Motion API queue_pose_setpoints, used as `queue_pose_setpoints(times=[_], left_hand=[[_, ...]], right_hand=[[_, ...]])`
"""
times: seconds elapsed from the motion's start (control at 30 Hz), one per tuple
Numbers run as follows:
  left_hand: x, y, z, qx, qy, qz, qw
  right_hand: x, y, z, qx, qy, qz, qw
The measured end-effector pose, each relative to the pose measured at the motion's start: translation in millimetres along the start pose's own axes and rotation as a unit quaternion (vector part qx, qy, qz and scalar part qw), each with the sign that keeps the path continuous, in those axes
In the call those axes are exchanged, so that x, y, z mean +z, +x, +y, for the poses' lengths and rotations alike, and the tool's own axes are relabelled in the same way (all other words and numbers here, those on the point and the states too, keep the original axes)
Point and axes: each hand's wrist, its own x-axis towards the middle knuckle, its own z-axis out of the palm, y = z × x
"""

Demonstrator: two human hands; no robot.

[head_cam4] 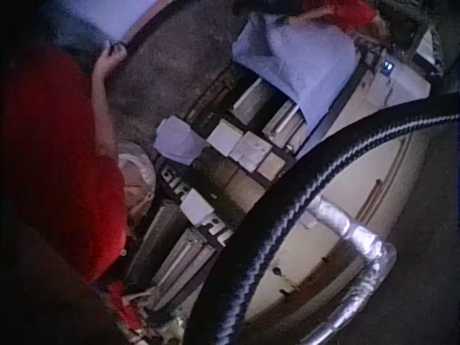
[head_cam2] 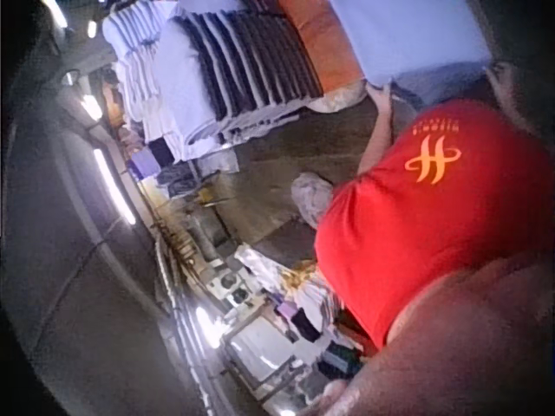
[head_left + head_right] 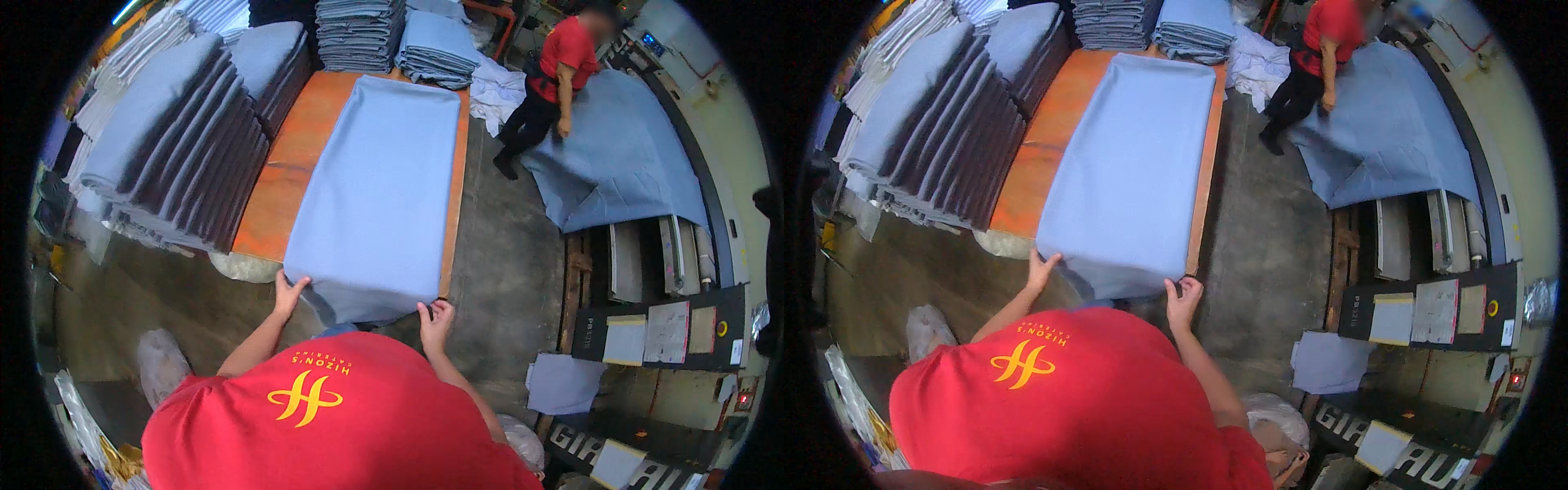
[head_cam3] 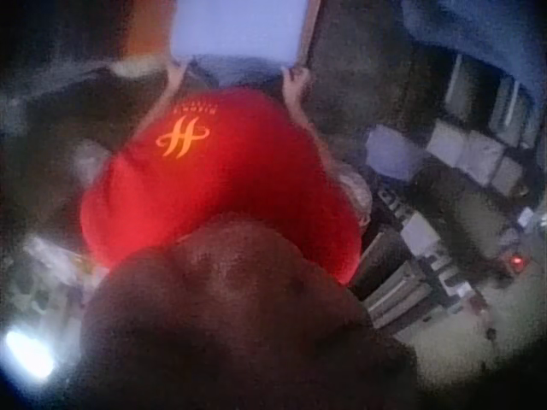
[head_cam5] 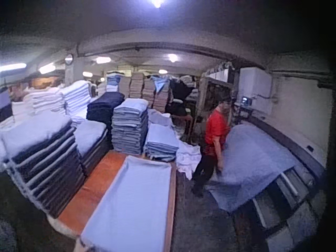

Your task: The person repeatedly picks up light blue garments, folds them by hand on a wooden table, and stacks them in a growing pile. Other workers in red shirts are visible nearby handling similar items and operating machinery.

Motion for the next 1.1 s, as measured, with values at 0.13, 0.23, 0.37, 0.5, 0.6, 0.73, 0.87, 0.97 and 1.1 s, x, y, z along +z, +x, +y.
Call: queue_pose_setpoints(times=[0.13,0.23,0.37,0.5,0.6,0.73,0.87,0.97,1.1], left_hand=[[7.7,7.7,-11.9,-0.052,-0.107,-0.104,0.987],[-10.6,3.5,-0.1,-0.044,-0.039,-0.117,0.991],[-33.8,-14.0,10.4,-0.092,-0.076,-0.143,0.983],[-38.6,-36.6,6.1,-0.193,-0.095,-0.180,0.960],[-48.3,-40.4,40.1,-0.313,-0.019,-0.243,0.918],[-93.9,-25.3,170.5,-0.134,-0.178,-0.235,0.946],[-158.8,-15.7,323.4,0.169,-0.321,-0.229,0.903],[-197.9,-25.6,400.7,0.354,-0.410,-0.157,0.826],[-243.9,7.4,481.2,0.484,-0.334,-0.184,0.788]], right_hand=[[-3.0,3.6,8.5,0.050,0.048,-0.101,0.993],[-18.5,4.8,9.5,0.040,0.026,-0.168,0.985],[-23.8,-20.2,13.1,0.147,0.078,-0.128,0.978],[-13.5,-46.0,8.3,0.178,0.081,-0.151,0.969],[-19.3,-40.6,-26.8,0.163,0.112,-0.170,0.965],[-45.6,2.6,-141.1,0.035,-0.016,-0.115,0.993],[-76.9,48.9,-313.7,-0.127,0.225,-0.135,0.957],[-106.9,44.2,-428.5,-0.320,0.138,-0.122,0.929],[-126.0,47.8,-534.0,-0.406,0.176,-0.148,0.884]])
